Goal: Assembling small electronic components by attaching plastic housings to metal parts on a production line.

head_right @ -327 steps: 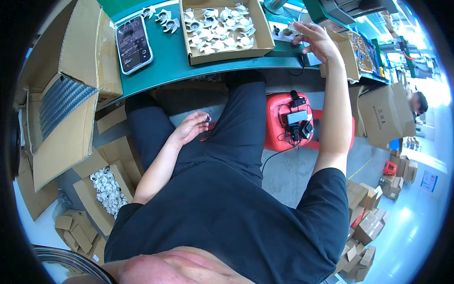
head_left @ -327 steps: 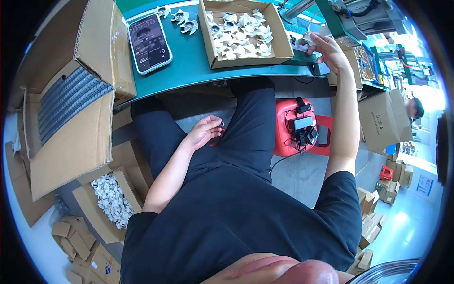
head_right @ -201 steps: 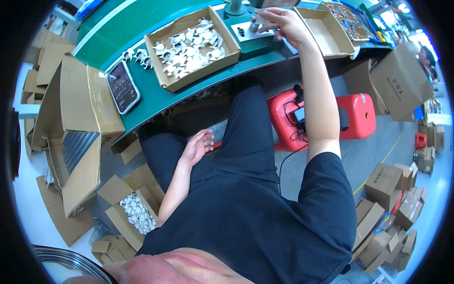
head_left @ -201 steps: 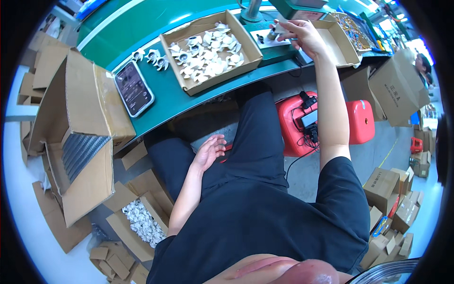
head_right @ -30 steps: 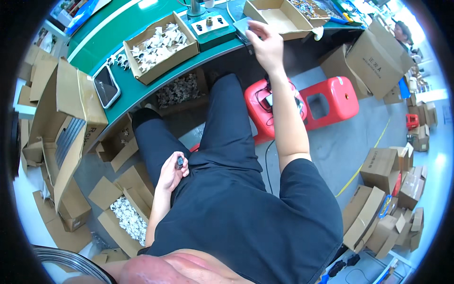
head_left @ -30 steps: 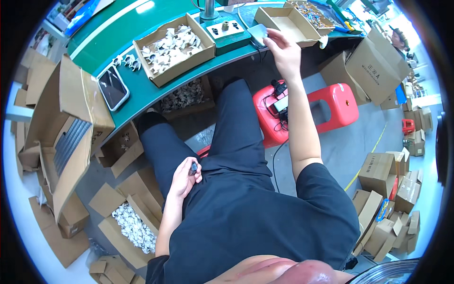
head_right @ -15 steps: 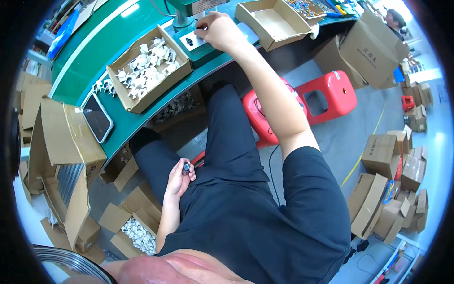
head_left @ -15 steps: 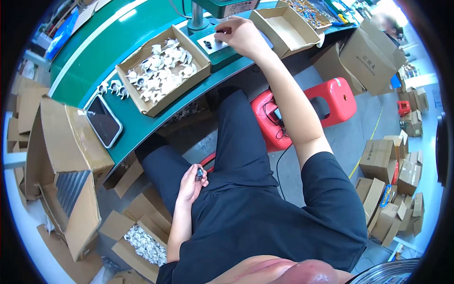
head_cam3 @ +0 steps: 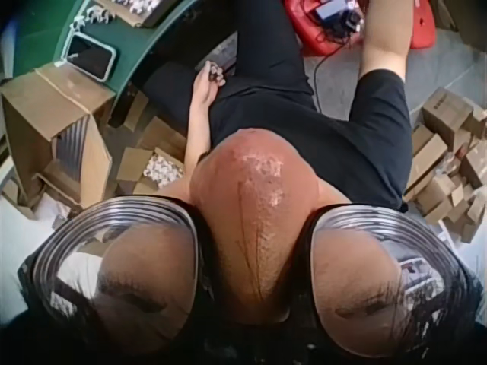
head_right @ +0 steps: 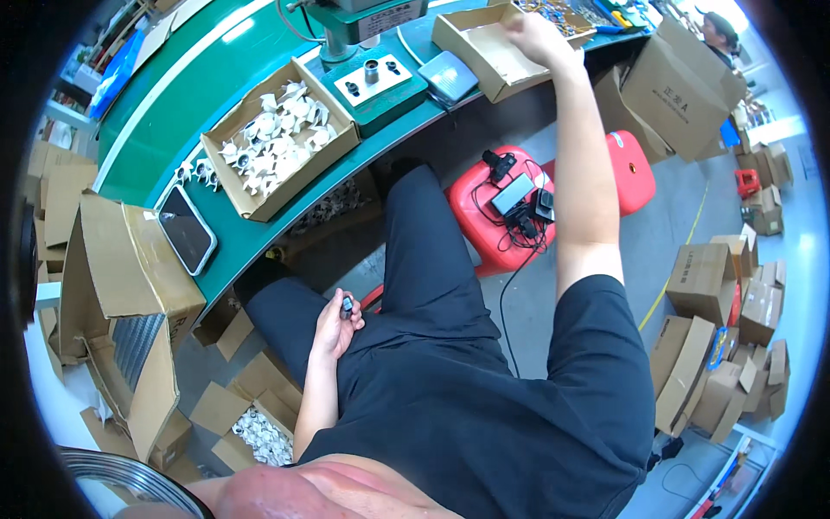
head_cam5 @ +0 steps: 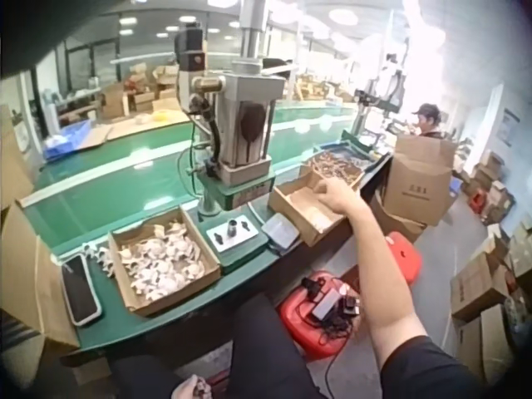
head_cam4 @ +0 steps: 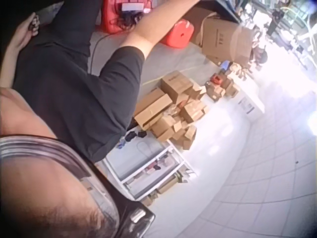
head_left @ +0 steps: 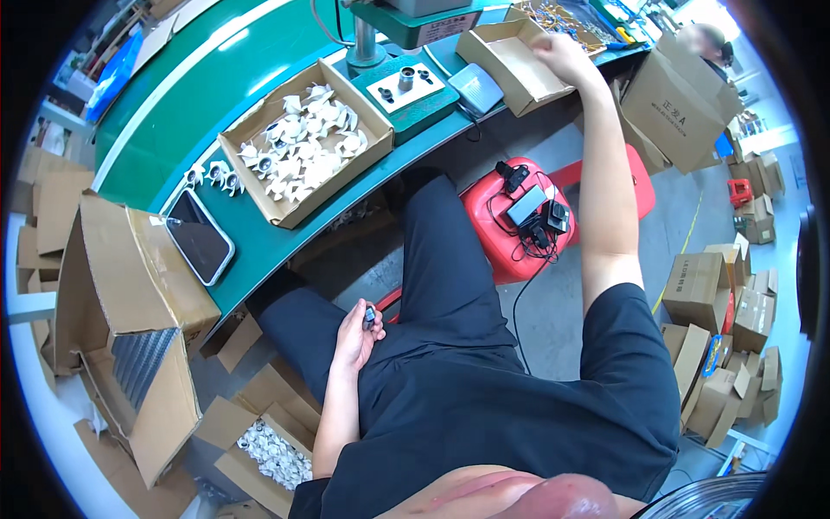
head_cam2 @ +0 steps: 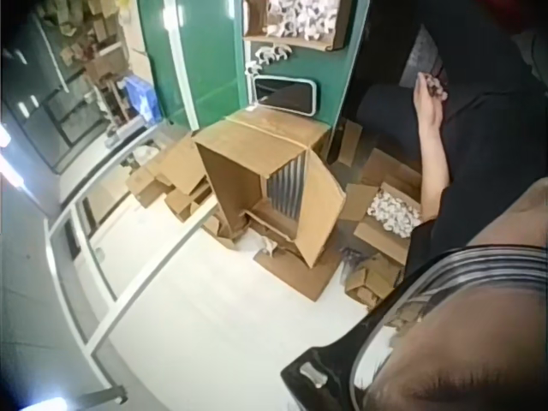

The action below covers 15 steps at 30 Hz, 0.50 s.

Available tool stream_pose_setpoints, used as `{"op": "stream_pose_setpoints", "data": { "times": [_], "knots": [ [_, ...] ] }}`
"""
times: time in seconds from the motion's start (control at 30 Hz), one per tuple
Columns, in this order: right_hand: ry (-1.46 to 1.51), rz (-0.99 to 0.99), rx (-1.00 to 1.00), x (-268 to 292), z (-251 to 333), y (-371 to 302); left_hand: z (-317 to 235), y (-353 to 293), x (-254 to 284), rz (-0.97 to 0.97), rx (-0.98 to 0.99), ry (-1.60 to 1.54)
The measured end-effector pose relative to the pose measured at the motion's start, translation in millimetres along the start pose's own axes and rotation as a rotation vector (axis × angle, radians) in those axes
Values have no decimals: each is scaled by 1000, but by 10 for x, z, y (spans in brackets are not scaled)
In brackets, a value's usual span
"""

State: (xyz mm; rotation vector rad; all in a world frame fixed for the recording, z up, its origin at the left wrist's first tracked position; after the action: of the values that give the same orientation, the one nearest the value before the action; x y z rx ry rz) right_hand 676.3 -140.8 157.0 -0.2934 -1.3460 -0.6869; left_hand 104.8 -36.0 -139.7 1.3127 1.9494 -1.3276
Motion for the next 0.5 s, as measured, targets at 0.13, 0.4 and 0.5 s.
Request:
{"op": "stream_pose_setpoints", "data": {
  "times": [0.13, 0.4, 0.5],
  "knots": [
    [-88, 505, -254, -446, -105, 35, -47, -42, 62, -16, -24, 13],
    [49, 728, -378, -622, -380, 19, -22, -98, 54, -25, -38, -6],
    [-6, 737, -329, -536, -409, 14, -47, -93, 38, -30, -39, 10]
  ]
}}
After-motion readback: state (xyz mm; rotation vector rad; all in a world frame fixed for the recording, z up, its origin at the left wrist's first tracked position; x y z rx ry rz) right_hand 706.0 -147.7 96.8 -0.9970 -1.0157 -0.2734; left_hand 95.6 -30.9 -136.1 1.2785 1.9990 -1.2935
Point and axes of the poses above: each hand's wrist, its own y-axis towards the middle knuckle, its own x-axis out of the back of the hand, z = x × y, the point moved 7 cm from there along y, towards the middle knuckle, and after that the axes turned 11 degrees about z, right-handed, at the moved point
